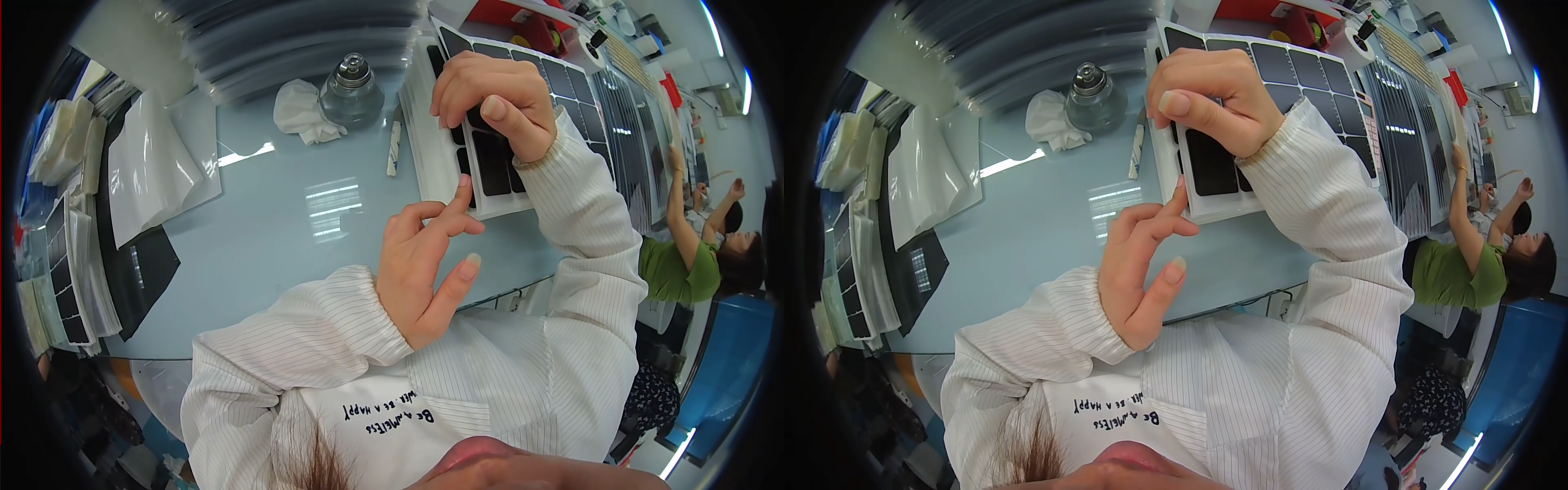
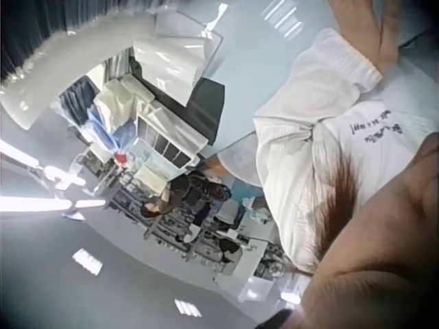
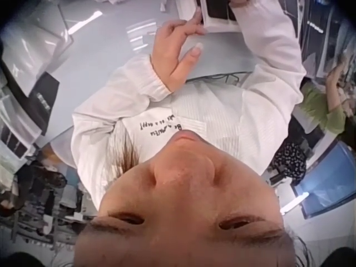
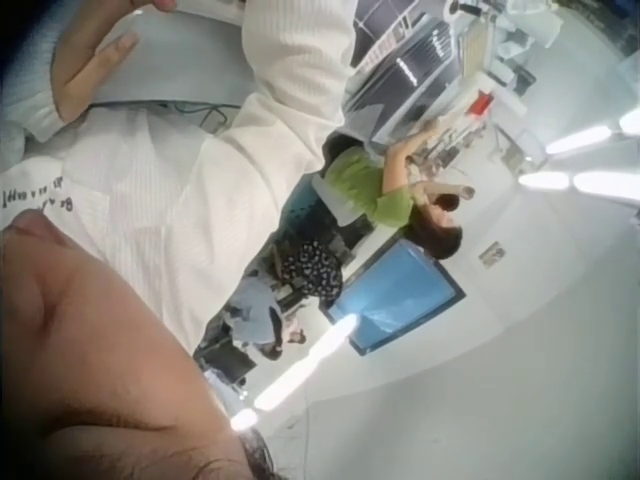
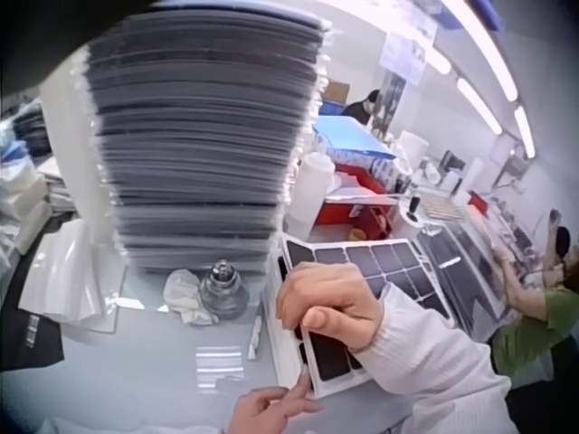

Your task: The worker is manually assembling solar panel components by layering solar cell grids and applying protective plastic sheets at a manufacturing station.

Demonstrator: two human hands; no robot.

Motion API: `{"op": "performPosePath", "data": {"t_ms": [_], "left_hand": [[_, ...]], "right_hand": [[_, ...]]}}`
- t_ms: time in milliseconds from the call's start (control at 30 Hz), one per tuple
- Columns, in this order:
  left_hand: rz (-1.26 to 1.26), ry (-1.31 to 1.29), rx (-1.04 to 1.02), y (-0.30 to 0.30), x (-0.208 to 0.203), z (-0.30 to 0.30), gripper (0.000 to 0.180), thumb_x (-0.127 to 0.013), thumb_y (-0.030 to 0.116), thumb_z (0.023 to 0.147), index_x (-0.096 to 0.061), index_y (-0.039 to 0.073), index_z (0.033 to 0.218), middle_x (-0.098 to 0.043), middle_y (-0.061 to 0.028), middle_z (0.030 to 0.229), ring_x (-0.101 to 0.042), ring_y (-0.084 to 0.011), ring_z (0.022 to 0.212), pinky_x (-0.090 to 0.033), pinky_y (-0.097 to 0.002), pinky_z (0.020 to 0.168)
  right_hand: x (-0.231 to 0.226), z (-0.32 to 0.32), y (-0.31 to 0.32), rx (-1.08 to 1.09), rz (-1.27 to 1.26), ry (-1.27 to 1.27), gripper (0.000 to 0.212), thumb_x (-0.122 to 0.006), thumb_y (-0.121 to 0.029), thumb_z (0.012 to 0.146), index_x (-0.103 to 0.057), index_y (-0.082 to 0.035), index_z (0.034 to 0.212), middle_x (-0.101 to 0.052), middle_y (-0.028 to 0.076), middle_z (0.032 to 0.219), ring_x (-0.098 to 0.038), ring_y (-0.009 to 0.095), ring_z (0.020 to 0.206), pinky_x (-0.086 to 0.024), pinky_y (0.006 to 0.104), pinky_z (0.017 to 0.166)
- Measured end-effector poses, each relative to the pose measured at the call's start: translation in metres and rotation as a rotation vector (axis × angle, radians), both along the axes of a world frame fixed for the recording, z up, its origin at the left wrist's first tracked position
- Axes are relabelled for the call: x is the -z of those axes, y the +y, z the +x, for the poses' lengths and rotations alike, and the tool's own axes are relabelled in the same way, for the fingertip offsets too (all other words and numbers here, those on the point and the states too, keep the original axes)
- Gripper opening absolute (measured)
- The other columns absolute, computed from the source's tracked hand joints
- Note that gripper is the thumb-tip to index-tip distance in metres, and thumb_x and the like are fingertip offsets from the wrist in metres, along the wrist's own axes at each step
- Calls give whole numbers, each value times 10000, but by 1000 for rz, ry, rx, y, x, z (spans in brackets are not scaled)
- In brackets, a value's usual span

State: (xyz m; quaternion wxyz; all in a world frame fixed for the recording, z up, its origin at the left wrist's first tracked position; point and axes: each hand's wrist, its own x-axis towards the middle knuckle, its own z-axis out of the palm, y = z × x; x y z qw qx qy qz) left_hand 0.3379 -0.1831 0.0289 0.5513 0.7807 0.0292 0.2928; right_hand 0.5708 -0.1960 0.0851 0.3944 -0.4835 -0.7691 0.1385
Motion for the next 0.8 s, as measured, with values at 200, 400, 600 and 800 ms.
{"op": "performPosePath", "data": {"t_ms": [200, 400, 600, 800], "left_hand": [[-188, 61, 96, -4, -7, -6, 344, -435, 236, 917, -481, 7, 1170, -356, -273, 1454, -431, -301, 1121, -309, -373, 1023], [-132, 131, 79, -11, -3, -13, 336, -433, 233, 925, -471, 16, 1179, -320, -257, 1482, -430, -314, 1120, -296, -379, 1032], [-77, 113, 93, -6, -7, -9, 286, -441, 219, 918, -497, 23, 1119, -358, -258, 1460, -446, -320, 1064, -319, -392, 1003], [-40, 50, 80, -5, -8, -7, 250, -452, 208, 906, -519, 26, 1063, -378, -257, 1448, -454, -307, 1034, -340, -390, 981]], "right_hand": [[1, 0, 1, -11, 8, 8, 514, -388, -384, 977, -608, -13, 699, -618, 90, 686, -618, 260, 701, -475, 346, 690], [1, 1, 0, -4, -11, 15, 515, -392, -385, 973, -611, -6, 701, -616, 93, 687, -614, 261, 696, -472, 348, 691], [1, 1, 1, -9, -14, 6, 515, -394, -387, 972, -611, -6, 700, -615, 97, 688, -612, 259, 698, -472, 346, 690], [1, -1, 2, -10, -3, -3, 515, -396, -392, 970, -595, -12, 685, -599, 94, 674, -598, 255, 681, -457, 344, 696]]}}
